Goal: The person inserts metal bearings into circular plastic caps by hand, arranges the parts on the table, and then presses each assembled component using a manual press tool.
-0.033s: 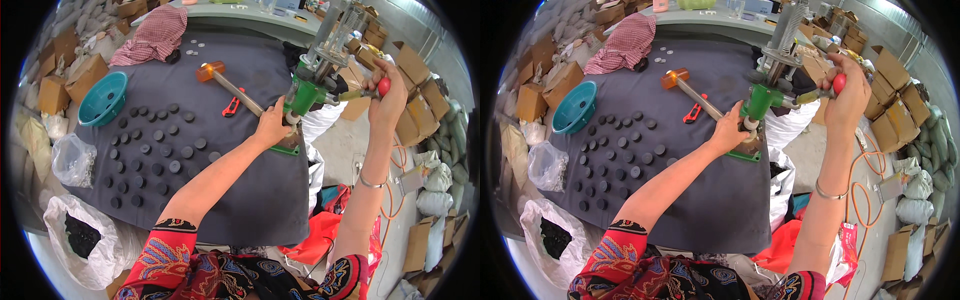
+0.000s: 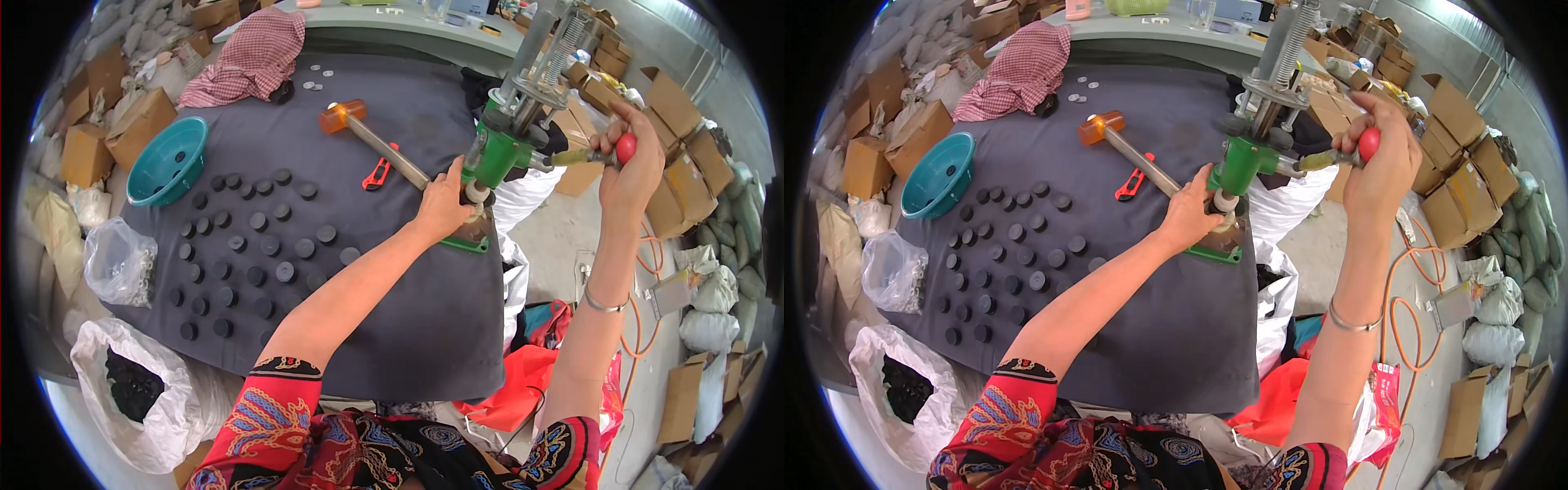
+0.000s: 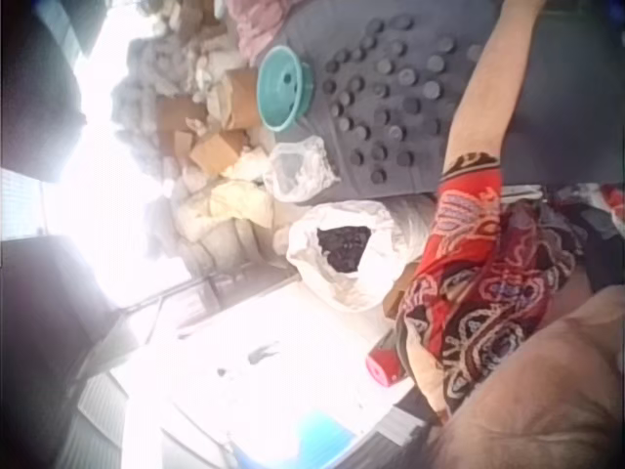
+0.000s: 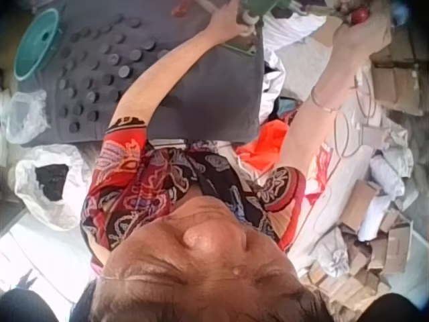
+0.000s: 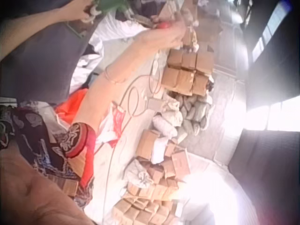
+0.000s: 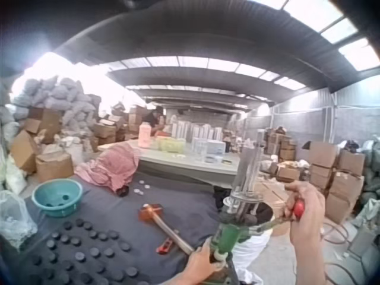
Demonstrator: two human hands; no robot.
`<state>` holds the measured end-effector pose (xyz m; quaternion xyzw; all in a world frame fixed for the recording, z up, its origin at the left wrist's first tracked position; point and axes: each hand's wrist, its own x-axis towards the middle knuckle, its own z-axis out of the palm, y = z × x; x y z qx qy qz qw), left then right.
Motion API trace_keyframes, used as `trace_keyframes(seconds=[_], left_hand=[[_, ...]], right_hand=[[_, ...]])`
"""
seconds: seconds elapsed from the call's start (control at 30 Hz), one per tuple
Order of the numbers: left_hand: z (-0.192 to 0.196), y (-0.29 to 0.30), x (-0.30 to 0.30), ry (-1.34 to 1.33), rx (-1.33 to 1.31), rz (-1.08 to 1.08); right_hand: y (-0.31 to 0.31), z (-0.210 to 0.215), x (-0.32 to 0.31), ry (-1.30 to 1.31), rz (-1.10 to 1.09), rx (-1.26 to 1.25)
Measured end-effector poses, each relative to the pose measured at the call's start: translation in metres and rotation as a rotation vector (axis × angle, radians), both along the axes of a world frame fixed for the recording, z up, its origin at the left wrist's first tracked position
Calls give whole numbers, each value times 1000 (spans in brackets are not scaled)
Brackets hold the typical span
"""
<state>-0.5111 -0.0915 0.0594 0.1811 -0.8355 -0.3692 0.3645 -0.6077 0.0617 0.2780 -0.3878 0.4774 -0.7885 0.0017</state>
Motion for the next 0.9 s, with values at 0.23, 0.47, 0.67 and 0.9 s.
trace_keyframes(seconds=[0.23, 0.47, 0.67, 0.9], left_hand=[[-15, -8, 2, 57, 128, -58], [26, -31, 82, 57, 72, -37], [29, -34, 172, -386, -117, -127], [20, -5, 192, -602, -473, -255]], right_hand=[[34, -94, 37, 273, 24, -176], [56, -167, 40, 516, -109, -121], [55, -120, 42, 302, -48, 12], [26, -21, 11, 145, 73, 106]])
